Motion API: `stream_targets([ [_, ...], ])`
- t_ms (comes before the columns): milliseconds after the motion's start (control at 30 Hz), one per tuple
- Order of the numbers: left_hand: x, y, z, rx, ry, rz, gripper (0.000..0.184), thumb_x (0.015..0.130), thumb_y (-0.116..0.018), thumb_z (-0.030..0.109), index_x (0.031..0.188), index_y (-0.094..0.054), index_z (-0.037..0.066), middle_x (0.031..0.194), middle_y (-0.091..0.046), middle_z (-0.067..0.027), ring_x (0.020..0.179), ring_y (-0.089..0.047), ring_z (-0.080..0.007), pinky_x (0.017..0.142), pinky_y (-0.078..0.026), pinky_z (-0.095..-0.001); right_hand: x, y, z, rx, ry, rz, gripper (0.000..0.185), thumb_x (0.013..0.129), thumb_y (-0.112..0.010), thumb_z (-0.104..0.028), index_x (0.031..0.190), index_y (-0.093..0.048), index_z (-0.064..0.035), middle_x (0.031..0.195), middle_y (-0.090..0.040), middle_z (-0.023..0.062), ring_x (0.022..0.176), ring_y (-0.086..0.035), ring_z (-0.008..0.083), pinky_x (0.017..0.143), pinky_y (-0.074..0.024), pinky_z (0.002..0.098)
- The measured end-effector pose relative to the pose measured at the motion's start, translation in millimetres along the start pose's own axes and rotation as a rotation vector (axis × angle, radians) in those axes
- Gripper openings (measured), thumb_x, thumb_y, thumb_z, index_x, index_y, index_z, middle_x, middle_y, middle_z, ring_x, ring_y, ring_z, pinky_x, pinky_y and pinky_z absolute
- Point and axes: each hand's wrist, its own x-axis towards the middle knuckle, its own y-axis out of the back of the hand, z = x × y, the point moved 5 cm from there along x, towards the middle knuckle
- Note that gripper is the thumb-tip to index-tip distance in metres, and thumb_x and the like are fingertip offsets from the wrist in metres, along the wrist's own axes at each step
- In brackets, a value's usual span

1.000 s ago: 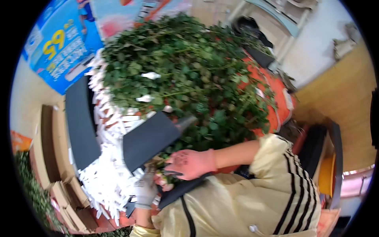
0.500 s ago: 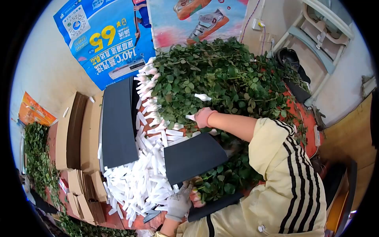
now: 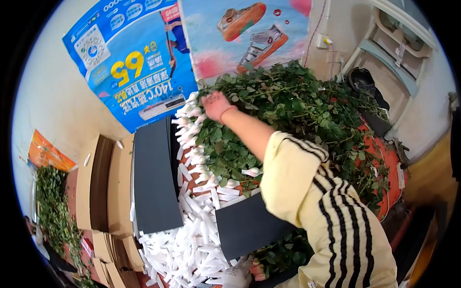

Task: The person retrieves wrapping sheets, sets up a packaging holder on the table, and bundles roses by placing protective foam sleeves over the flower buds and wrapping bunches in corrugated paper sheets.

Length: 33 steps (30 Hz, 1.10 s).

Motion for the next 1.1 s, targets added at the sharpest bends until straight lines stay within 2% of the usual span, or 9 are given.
stream_targets([
  [67,-2,-5,10,-0.107,-0.057,-0.036,0.038,0.092,-0.034,0.002,0.13,-0.036,0.0,0.084,-0.05,-0.0042,0.069,-0.049,-0.0156,0.063,-0.047,-0.0302,4,-4,-9,0.061,0.003,-0.184,0.031,0.083,-0.039,-0.019,0.108,-0.052,-0.0063,0.11,-0.056,0.0127,0.103,-0.05,0.0329,0.09,-0.0357,0.048],
  [100,8,-13,-13,-0.667,0.177,-0.021,0.037,0.094,-0.035,0.009,0.131,-0.035,0.004,0.071,-0.042,-0.0014,0.062,-0.042,-0.0145,0.057,-0.043,-0.0287,4,-6,-14,0.026,0.029,-0.202,0.029,0.082,-0.04,-0.019,0.104,-0.054,-0.0074,0.11,-0.056,0.0127,0.103,-0.05,0.0329,0.091,-0.0352,0.0476],
  [233,11,-18,-34,-0.834,0.32,-0.039,0.037,0.095,-0.039,0.014,0.131,-0.033,0.008,0.062,-0.031,0.0006,0.055,-0.034,-0.0134,0.052,-0.039,-0.0269,-19,28,-7,0.051,0.068,-0.184,0.022,0.079,-0.044,-0.019,0.095,-0.057,-0.0115,0.104,-0.056,0.0122,0.101,-0.05,0.0323,0.087,-0.037,0.0449],
  [333,10,-12,-25,-0.75,0.289,0.018,0.036,0.093,-0.04,0.013,0.129,-0.038,0.007,0.063,-0.044,-0.0027,0.056,-0.045,-0.017,0.055,-0.044,-0.0306,-28,83,20,0.103,-0.028,0.053,0.02,0.077,-0.047,-0.016,0.091,-0.061,-0.0141,0.099,-0.058,0.0098,0.097,-0.054,0.0281,0.082,-0.0415,0.0404],
  [533,-22,-8,57,0.292,0.033,0.034,0.036,0.091,-0.04,0.009,0.126,-0.044,0.006,0.076,-0.059,-0.0064,0.065,-0.057,-0.0191,0.062,-0.047,-0.0315,-16,146,129,0.884,-0.272,0.356,0.02,0.078,-0.051,-0.019,0.096,-0.057,-0.0114,0.096,-0.062,0.0134,0.09,-0.058,0.0311,0.08,-0.0445,0.041],
  [700,-14,-2,39,0.345,0.004,0.015,0.036,0.089,-0.039,0.007,0.124,-0.049,0.009,0.088,-0.064,-0.0077,0.074,-0.061,-0.0177,0.068,-0.049,-0.0299,-32,97,107,0.423,-0.234,0.341,0.017,0.079,-0.05,-0.023,0.094,-0.057,-0.0168,0.101,-0.058,0.014,0.097,-0.053,0.034,0.086,-0.0407,0.0428],
  [767,-10,-3,40,0.338,-0.018,0.024,0.033,0.091,-0.038,0.007,0.121,-0.051,0.008,0.089,-0.064,-0.0078,0.074,-0.061,-0.0174,0.068,-0.049,-0.0298,-27,82,76,0.494,-0.145,0.065,0.022,0.077,-0.052,-0.025,0.096,-0.058,-0.0155,0.098,-0.061,0.0112,0.098,-0.054,0.031,0.086,-0.0407,0.0413],
  [867,-10,-30,40,-1.011,0.161,-0.281,0.023,0.094,-0.036,0.01,0.114,-0.046,0.009,0.063,-0.041,-0.0019,0.054,-0.04,-0.0154,0.051,-0.039,-0.0315,-19,17,48,0.146,-0.065,-0.063,0.011,0.078,-0.044,-0.019,0.078,-0.052,-0.011,0.076,-0.055,0.007,0.081,-0.055,0.0236,0.073,-0.0402,0.0383],
  [1100,-1,-26,13,-1.041,0.249,-0.03,0.037,0.09,-0.035,0.002,0.125,-0.035,0.014,0.066,-0.036,-0.0015,0.057,-0.036,-0.0137,0.05,-0.034,-0.0291,-10,-20,41,-0.082,-0.241,-0.164,0.017,0.078,-0.04,-0.02,0.069,-0.044,-0.0071,0.088,-0.046,0.0132,0.085,-0.042,0.0264,0.073,-0.0319,0.0376],
])
